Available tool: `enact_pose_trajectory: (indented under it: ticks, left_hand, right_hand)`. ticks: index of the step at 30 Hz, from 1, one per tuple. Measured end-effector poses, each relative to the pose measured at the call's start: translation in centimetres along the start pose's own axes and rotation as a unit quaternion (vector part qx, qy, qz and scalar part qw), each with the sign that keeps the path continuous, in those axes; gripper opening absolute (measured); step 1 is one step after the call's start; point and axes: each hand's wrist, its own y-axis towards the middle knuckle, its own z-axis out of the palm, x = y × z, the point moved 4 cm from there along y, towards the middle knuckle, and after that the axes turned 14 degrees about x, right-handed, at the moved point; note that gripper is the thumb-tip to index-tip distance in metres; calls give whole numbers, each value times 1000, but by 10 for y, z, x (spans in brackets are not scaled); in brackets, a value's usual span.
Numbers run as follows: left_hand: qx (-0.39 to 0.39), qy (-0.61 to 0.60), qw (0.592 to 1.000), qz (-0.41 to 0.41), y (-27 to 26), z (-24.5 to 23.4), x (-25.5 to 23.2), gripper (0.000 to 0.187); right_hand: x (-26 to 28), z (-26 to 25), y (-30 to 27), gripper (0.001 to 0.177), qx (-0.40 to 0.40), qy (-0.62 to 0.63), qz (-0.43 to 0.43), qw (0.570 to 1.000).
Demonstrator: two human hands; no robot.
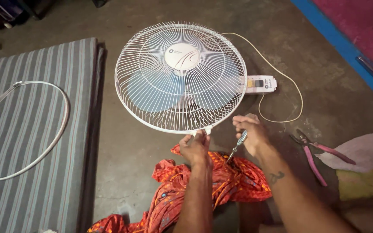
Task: The person attaches the front wire guard to a table fan and secures it by tightening a central knob with a screwdriver. The fan is held and rotated to align the guard, then the knob is turned to lock the assembly.
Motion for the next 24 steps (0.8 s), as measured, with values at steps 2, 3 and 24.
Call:
enact_pose_trajectory:
  ticks: [2,3,24]
  left_hand:
    - [-1,-2,1000,5,1,3,-1,34]
    - [5,-11,1000,10,1,4,-1,34]
    - [75,3,997,-11,12,15,-14,20]
  right_hand:
    - [-1,7,-1,20,32,-21,19,999]
    - [-5,15,-1,19,49,-30,28,998]
    - [10,81,6,17,15,-219,18,975]
